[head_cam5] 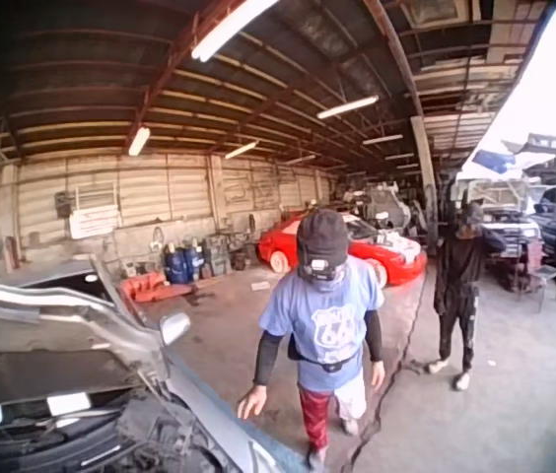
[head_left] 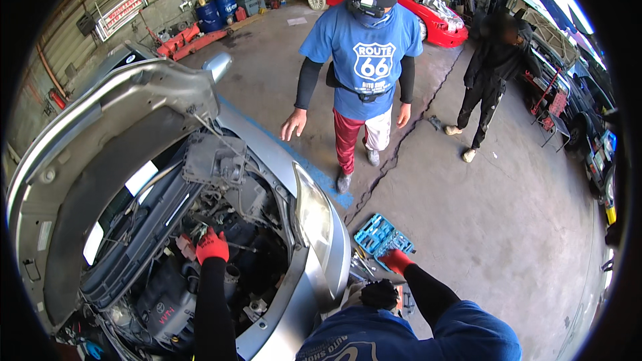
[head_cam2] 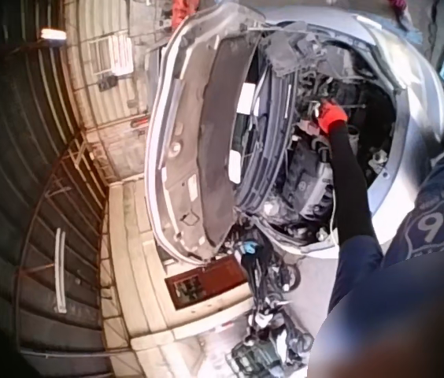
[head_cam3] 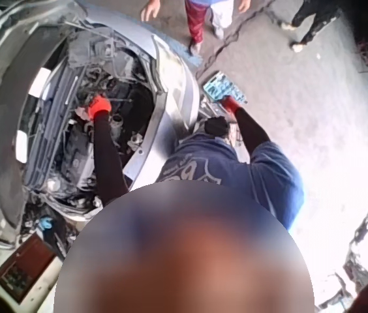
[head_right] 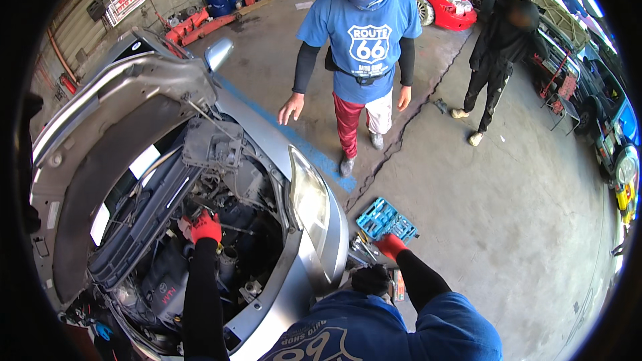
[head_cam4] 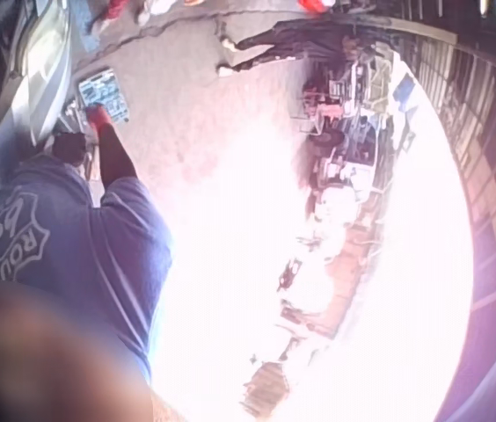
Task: The person works under the open hood of a silver car in a service bay, using a socket wrench and other hand tools to remove and reinstall a black plastic engine cover. They also handle a yellow hose and a white rectangular filter-like part, placing the cover back into position while other people stand nearby.
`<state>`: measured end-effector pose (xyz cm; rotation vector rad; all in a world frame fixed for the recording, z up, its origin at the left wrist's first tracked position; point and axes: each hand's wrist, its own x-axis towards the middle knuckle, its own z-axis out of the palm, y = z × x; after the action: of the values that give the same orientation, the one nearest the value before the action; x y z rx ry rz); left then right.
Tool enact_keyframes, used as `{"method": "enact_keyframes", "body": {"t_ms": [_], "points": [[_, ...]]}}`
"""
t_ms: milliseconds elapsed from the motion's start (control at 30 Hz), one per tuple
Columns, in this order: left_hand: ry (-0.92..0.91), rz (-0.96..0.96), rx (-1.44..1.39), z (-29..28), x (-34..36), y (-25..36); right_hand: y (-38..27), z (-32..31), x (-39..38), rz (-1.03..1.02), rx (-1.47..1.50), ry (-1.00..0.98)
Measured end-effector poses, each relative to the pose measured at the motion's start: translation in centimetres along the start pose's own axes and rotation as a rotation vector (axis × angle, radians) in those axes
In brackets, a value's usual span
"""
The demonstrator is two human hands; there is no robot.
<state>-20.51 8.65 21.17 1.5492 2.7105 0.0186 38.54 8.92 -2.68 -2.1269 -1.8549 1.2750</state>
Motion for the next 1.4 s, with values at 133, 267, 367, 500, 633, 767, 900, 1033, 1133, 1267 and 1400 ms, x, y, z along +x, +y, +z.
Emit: {"method": "enact_keyframes", "body": {"t_ms": [133,267,367,500,633,767,900,1033,1133,1267,1400], "points": [[0.096,0.136,-0.055,1.1,-0.4,-0.4,-2.8,0.3,-0.8,-0.026,0.047,-0.006],[0.030,0.047,-0.050,0.9,0.0,1.3,-0.1,1.5,-2.6,-0.020,0.071,0.006],[-0.053,0.050,-0.048,0.5,0.6,2.2,3.7,1.4,-4.1,0.058,-0.009,-0.073],[0.055,0.271,-0.036,0.7,0.7,3.2,7.9,0.1,-5.3,0.152,-0.196,-0.161],[0.019,0.175,-0.018,-0.1,0.6,5.2,9.2,-0.6,-4.5,0.125,-0.236,-0.136],[0.042,0.239,-0.042,-1.7,0.1,6.4,9.6,0.7,-0.5,0.188,-0.012,-0.133],[0.057,0.266,-0.105,-1.4,0.2,6.0,9.1,2.2,4.7,-0.223,-0.288,0.023],[0.111,0.208,-0.048,-1.1,0.3,5.0,5.5,0.8,6.0,-0.029,0.152,-0.135],[-0.006,0.119,0.031,-2.6,-0.6,4.1,3.3,0.8,4.6,-0.110,0.336,-0.251],[0.106,0.080,0.010,-5.1,-3.5,2.6,5.8,3.4,3.4,-0.126,0.318,-0.174],[0.325,0.130,0.011,-6.0,-6.1,-1.3,10.6,4.7,3.7,0.179,0.413,-0.292]]}}
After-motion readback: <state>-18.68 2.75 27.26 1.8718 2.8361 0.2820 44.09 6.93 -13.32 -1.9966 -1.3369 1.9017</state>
